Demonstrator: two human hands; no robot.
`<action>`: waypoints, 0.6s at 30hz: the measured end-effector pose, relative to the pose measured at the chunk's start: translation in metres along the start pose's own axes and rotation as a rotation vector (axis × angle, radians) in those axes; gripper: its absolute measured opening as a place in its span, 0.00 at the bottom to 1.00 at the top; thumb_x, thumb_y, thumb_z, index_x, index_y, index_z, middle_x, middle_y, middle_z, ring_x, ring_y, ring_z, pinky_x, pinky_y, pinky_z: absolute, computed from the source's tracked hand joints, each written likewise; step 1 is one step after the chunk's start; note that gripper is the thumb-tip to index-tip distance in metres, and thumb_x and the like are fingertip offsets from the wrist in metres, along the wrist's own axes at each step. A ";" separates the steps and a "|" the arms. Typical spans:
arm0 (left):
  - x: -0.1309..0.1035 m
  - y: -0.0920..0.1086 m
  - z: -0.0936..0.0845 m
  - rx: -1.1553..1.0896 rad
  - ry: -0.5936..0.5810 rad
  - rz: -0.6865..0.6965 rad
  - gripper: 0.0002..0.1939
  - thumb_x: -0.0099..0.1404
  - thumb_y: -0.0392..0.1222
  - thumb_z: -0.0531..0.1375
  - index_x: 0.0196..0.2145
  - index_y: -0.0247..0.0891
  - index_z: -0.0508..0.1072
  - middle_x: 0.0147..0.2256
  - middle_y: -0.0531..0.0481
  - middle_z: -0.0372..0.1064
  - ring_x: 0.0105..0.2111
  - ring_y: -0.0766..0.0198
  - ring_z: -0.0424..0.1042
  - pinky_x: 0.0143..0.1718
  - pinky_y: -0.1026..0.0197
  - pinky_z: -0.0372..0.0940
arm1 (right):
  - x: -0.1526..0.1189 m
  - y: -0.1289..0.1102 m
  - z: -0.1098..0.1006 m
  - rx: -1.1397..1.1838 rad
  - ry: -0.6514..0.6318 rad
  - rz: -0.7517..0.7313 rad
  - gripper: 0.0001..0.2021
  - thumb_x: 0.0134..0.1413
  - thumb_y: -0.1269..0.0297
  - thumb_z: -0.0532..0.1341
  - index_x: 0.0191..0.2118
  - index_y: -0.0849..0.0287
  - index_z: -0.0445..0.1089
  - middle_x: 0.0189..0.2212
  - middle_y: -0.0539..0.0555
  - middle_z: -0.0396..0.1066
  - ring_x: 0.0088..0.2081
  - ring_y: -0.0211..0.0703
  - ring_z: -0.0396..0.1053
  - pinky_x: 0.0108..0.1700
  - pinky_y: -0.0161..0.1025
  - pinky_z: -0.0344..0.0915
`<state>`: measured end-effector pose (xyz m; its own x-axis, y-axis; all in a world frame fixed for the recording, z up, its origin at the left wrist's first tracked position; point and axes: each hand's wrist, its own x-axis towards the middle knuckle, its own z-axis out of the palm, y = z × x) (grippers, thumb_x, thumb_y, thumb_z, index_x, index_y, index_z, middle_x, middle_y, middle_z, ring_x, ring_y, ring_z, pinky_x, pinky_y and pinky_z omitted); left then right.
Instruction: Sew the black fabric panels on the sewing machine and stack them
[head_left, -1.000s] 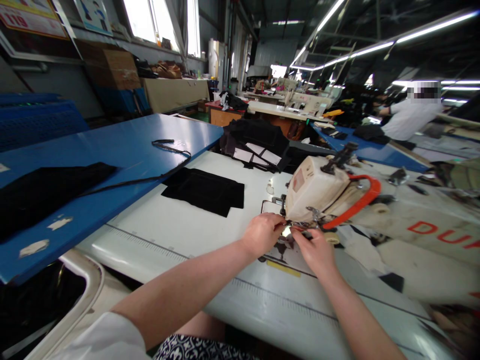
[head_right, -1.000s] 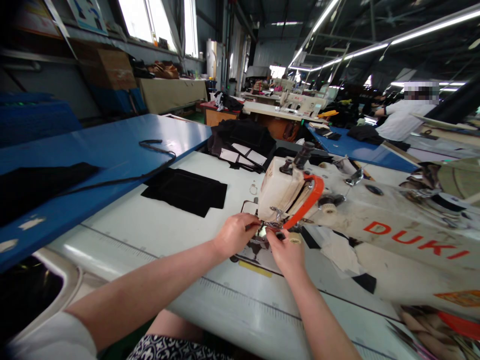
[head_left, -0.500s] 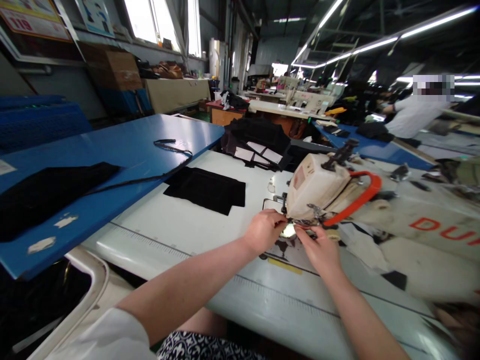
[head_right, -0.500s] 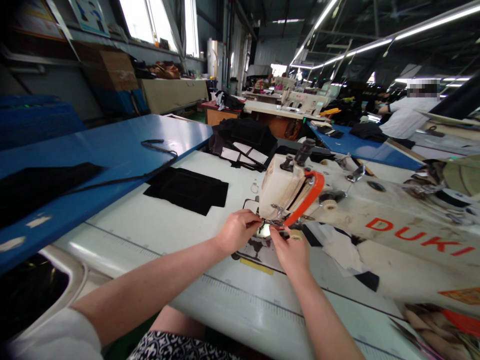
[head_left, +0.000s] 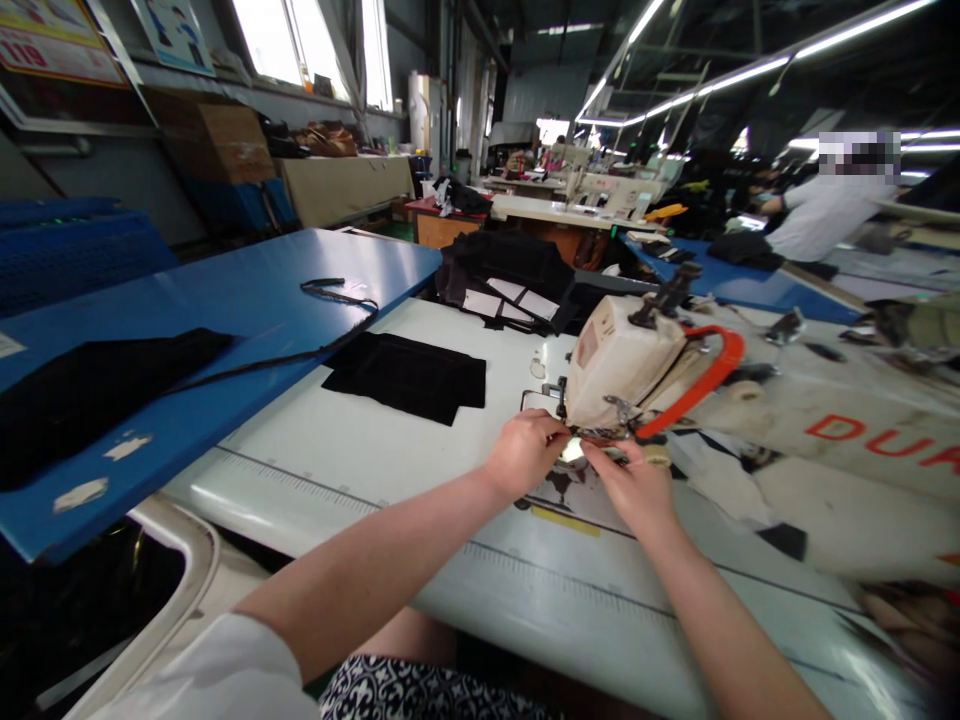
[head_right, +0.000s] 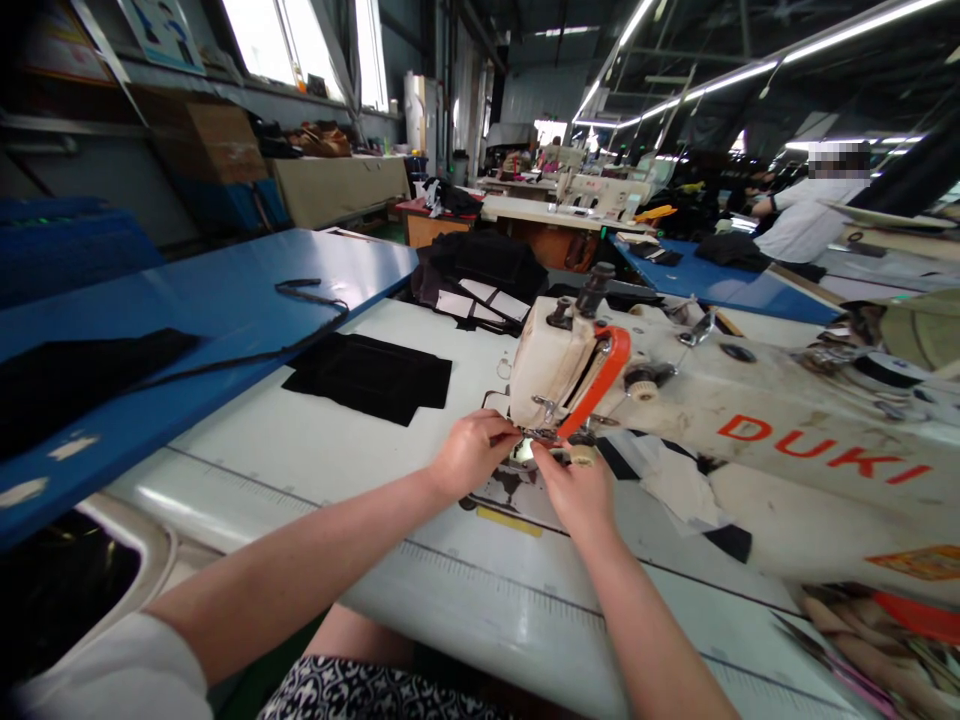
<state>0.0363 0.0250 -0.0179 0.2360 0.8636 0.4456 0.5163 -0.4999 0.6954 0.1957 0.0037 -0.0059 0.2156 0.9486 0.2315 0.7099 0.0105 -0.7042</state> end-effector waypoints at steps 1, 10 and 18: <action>0.000 0.000 0.000 0.006 -0.004 0.001 0.07 0.62 0.34 0.58 0.32 0.38 0.77 0.31 0.50 0.71 0.33 0.65 0.70 0.38 0.65 0.66 | 0.000 0.000 0.000 0.005 -0.009 0.006 0.16 0.42 0.49 0.61 0.25 0.58 0.71 0.23 0.54 0.74 0.30 0.50 0.70 0.35 0.41 0.63; 0.000 0.004 0.000 0.107 -0.023 0.026 0.07 0.63 0.35 0.58 0.32 0.37 0.76 0.32 0.49 0.74 0.35 0.64 0.71 0.41 0.64 0.65 | 0.006 0.000 0.005 0.026 -0.069 0.019 0.16 0.42 0.49 0.61 0.24 0.58 0.74 0.25 0.53 0.75 0.33 0.50 0.72 0.35 0.39 0.64; -0.004 0.004 0.000 0.134 -0.030 -0.006 0.06 0.63 0.34 0.58 0.36 0.38 0.75 0.35 0.49 0.73 0.37 0.63 0.71 0.43 0.62 0.65 | 0.005 -0.004 0.006 -0.002 -0.031 0.025 0.16 0.40 0.49 0.60 0.23 0.58 0.73 0.20 0.54 0.74 0.28 0.50 0.71 0.30 0.38 0.63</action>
<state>0.0380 0.0194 -0.0169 0.2564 0.8690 0.4232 0.6227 -0.4834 0.6153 0.1894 0.0100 -0.0063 0.2126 0.9579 0.1930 0.7059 -0.0140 -0.7082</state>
